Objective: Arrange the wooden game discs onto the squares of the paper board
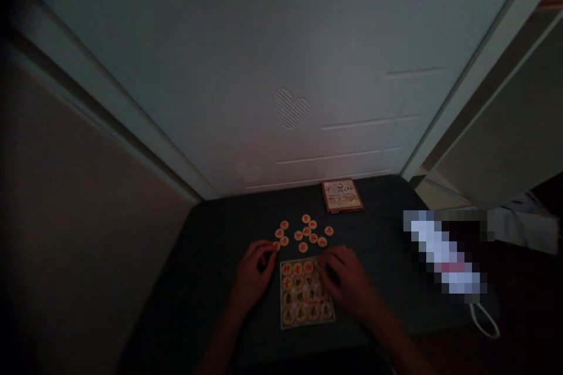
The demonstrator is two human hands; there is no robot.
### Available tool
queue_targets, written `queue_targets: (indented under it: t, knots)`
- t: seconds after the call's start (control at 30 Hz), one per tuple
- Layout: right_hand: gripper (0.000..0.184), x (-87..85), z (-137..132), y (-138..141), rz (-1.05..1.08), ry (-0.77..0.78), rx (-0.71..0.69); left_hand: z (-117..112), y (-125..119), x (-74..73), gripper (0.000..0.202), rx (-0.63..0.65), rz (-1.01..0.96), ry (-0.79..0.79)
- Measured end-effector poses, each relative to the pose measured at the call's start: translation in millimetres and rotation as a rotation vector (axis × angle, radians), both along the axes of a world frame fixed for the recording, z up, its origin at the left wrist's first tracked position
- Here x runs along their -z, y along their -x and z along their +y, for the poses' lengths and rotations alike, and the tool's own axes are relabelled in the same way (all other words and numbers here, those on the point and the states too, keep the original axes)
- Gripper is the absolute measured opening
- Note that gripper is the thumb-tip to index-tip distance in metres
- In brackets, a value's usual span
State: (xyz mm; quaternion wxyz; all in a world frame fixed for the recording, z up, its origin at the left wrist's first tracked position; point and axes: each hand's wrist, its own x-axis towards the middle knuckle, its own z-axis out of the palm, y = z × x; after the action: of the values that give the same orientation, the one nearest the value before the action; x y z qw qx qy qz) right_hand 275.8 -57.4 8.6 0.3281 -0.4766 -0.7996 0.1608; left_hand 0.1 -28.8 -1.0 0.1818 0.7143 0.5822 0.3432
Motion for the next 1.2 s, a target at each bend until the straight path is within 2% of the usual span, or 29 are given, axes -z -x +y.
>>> queue_targets:
  t: [0.23,0.4,0.63,0.73,0.87,1.0,1.1,1.2]
  knots:
    - [0.024,20.3,-2.2,-28.2,0.030,0.011,0.141,-0.1,0.2,-0.5,0.017,-0.004,0.023,0.008]
    - [0.022,32.3,-1.1,-35.0,0.036,0.021,0.176,0.8,-0.7,-3.3,0.023,-0.032,0.039,0.002]
    - [0.020,31.6,-0.7,-34.3,0.058,0.011,0.182,2.6,-1.4,-1.8,0.025,-0.028,0.030,0.021]
    - [0.019,29.7,-0.8,-34.9,0.087,0.000,0.173,5.6,1.1,-8.7,0.022,-0.006,0.022,0.035]
    - [0.018,29.9,-0.2,-34.8,0.120,0.014,0.172,16.0,2.8,-31.0,0.020,0.057,0.032,0.063]
    - [0.017,29.8,0.0,-34.7,0.148,0.024,0.186,29.8,-5.4,-52.1,0.019,0.202,0.091,0.105]
    - [0.016,27.2,-0.7,-35.0,0.165,0.032,0.197,38.2,-17.3,-58.3,0.017,0.344,0.169,0.154]
    - [0.016,23.9,-1.2,-35.2,0.187,0.035,0.208,43.6,-29.6,-58.7,0.018,0.415,0.235,0.164]
